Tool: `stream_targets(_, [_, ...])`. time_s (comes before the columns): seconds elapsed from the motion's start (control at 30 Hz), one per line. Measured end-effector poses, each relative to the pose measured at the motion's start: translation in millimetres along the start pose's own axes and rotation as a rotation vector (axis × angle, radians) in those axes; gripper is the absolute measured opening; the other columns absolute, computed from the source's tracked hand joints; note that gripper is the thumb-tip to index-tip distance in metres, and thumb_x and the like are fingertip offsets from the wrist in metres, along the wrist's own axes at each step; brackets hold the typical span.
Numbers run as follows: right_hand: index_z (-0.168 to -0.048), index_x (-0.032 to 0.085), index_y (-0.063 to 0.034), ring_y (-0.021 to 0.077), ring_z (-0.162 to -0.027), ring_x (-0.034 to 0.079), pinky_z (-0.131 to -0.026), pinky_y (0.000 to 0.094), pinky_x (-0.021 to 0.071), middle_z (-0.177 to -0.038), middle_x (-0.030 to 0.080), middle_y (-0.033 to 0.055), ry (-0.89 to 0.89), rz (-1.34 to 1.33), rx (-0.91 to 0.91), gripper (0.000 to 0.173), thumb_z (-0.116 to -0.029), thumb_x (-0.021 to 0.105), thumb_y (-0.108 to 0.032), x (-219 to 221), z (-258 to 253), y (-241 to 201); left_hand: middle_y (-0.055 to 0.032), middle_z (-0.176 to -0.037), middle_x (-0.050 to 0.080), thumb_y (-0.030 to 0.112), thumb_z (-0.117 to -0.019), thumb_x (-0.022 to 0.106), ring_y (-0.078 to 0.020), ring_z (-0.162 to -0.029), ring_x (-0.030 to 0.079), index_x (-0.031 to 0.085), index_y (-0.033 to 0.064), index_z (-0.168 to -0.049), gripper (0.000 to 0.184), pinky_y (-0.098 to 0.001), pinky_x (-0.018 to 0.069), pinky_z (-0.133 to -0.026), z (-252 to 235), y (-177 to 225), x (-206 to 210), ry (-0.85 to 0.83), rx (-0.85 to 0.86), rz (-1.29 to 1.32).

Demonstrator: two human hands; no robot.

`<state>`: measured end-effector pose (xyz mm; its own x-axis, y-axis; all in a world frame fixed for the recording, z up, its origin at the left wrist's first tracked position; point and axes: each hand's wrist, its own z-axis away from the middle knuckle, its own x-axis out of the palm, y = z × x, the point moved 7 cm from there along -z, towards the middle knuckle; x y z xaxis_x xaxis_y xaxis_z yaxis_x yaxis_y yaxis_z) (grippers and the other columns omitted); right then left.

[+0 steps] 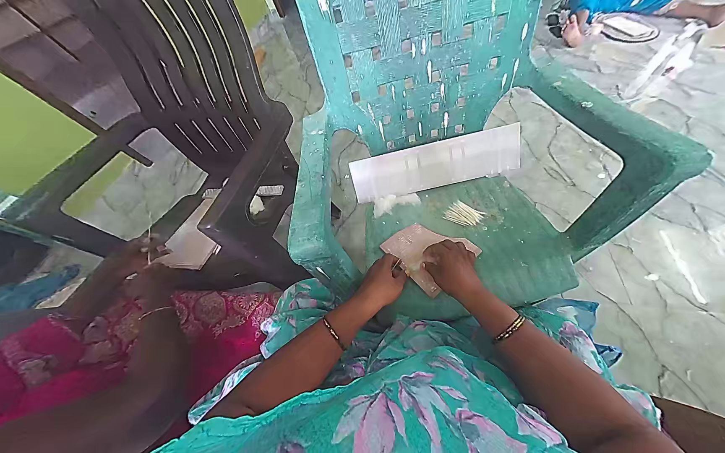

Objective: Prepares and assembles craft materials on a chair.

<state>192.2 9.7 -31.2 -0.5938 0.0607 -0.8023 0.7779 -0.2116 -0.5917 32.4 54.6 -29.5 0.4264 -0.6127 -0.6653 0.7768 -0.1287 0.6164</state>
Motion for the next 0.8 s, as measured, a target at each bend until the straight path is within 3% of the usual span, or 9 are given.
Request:
stream_targets(0.07, [-0.127,0.068,-0.0139,0.0389,-0.128,0.052,-0.102,0.0643,0.0375,-0.129,0.064,0.015,0.041,0.008,0.018,0.036,-0.0941,0.073,-0.027,-4.0,0.5,1.3,-0.0264,-0.141,0.054,0.022,-0.1113,0.042,-0.0358,-0.133,0.053,0.05,-0.0014,-0.146,0.043,-0.048,0.0416,-0.114,6.2,4.1,-4.2,0.005,0.025,-0.068])
stream_targets(0.13, [-0.132,0.066,-0.0126,0.042,-0.128,0.051,-0.101,0.0664,0.0368,-0.13,0.063,0.0179,0.079,0.001,0.02,0.044,-0.0919,0.075,-0.027,-7.5,0.4,3.0,-0.0264,-0.141,0.053,0.016,-0.1117,0.037,-0.0357,-0.132,0.053,0.053,0.0016,-0.146,0.041,-0.0464,0.0414,-0.113,12.6,6.4,-7.2,0.006,0.045,-0.103])
stream_targets(0.37, [-0.135,0.064,-0.0132,0.0436,-0.127,0.052,-0.099,0.0688,0.0382,-0.131,0.062,0.0183,0.108,-0.024,0.082,0.056,-0.0856,0.083,-0.03,-17.1,-0.9,15.5,-0.0199,-0.125,0.063,0.015,-0.1072,0.05,-0.0289,-0.113,0.064,0.061,0.0001,-0.13,0.029,-0.0445,0.0502,-0.102,10.2,2.1,-2.4,-0.035,0.097,-0.105])
stream_targets(0.47, [-0.132,0.065,-0.0131,0.0452,-0.126,0.051,-0.098,0.0703,0.0378,-0.13,0.062,0.0197,0.136,-0.04,0.099,0.05,-0.0871,0.082,-0.024,-24.4,-1.8,23.4,-0.0207,-0.122,0.064,0.013,-0.1061,0.051,-0.0308,-0.115,0.063,0.062,-0.0021,-0.125,0.027,-0.0474,0.0495,-0.103,4.9,1.9,-4.3,-0.018,0.074,-0.125])
stream_targets(0.63, [-0.127,0.069,-0.011,0.0405,-0.13,0.053,-0.103,0.0681,0.0378,-0.134,0.063,0.017,0.129,0.058,-0.066,0.03,-0.0982,0.062,-0.007,-18.9,-7.7,14.8,-0.0209,-0.121,0.064,0.012,-0.1051,0.052,-0.0331,-0.117,0.063,0.064,-0.0014,-0.121,0.024,-0.0503,0.0494,-0.103,0.1,4.0,-3.1,-0.029,0.058,-0.143])
stream_targets(0.7, [-0.137,0.064,-0.0113,0.0346,-0.143,0.045,-0.113,0.0699,0.0285,-0.146,0.057,0.0131,-0.002,0.138,-0.203,0.036,-0.1019,0.055,-0.009,-0.8,-11.2,0.5,-0.0211,-0.121,0.064,0.012,-0.1055,0.052,-0.0337,-0.118,0.062,0.064,-0.0014,-0.121,0.024,-0.0506,0.0491,-0.103,-0.9,5.7,-1.7,-0.036,0.06,-0.155])
stream_targets(0.8, [-0.161,0.033,-0.0139,0.0272,-0.159,0.015,-0.119,0.0739,0.0033,-0.17,0.026,0.0064,-0.276,0.295,-0.287,0.056,-0.1107,0.036,-0.038,28.2,-8.0,-8.5,-0.0207,-0.122,0.064,0.013,-0.1058,0.051,-0.0332,-0.119,0.061,0.064,-0.0018,-0.122,0.025,-0.0499,0.0485,-0.105,-2.4,7.2,-1.1,-0.04,0.071,-0.17])
